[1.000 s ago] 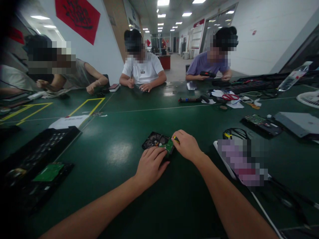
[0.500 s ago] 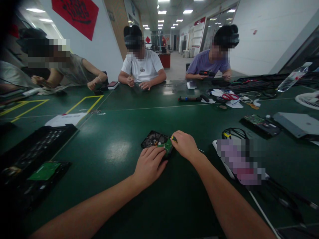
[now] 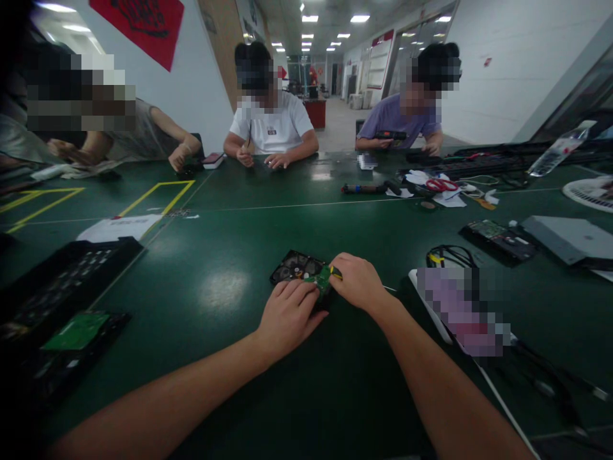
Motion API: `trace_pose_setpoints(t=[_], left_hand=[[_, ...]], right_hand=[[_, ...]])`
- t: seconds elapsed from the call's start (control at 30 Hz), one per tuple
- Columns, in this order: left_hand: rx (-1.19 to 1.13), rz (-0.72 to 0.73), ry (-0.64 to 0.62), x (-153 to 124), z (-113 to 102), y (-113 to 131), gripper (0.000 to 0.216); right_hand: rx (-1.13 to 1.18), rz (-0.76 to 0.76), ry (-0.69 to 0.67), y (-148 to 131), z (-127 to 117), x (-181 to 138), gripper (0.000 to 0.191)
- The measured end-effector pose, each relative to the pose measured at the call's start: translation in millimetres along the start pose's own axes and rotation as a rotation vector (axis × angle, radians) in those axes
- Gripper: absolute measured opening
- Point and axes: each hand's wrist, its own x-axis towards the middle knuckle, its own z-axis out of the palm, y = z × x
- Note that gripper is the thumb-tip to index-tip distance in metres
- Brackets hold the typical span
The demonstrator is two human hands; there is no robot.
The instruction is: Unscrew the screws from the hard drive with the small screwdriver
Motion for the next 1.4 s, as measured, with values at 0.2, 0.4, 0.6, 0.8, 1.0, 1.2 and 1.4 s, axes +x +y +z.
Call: trace_pose_setpoints(t=[0.2, 0.4, 0.6, 0.8, 1.0, 1.2, 1.4], left_hand=[[0.018, -0.008, -0.026, 3.9, -3.3, 0.1, 0.019], [0.005, -0.043, -0.042, 4.6, -4.3, 1.3, 0.018], [-0.013, -0.114, -0.048, 2.8, -2.3, -2.1, 0.017], [-0.005, -0.161, -0.057, 2.9, -3.1, -4.8, 0.027], [-0.008, -0.193, -0.065, 2.8, -0.8, -10.6, 0.040], [-0.033, -0.207, -0.097, 2.7, -1.3, -16.1, 0.045], [-0.024, -0.209, -0.123, 4.1, -2.0, -25.5, 0.056]], right_hand=[[-0.006, -0.009, -0.011, 0.8, 0.9, -1.0, 0.025], [0.017, -0.001, -0.007, -1.4, 0.3, -1.8, 0.025], [0.002, 0.005, -0.002, -3.6, 1.9, -1.9, 0.028], [-0.015, 0.008, -0.009, -3.9, 4.0, -2.3, 0.032], [-0.021, 0.007, 0.009, -4.4, 6.8, -0.8, 0.032], [0.021, 0.028, 0.170, 4.3, 9.5, 0.8, 0.025], [0.031, 0.166, 0.471, 15.8, -10.5, 7.2, 0.027]])
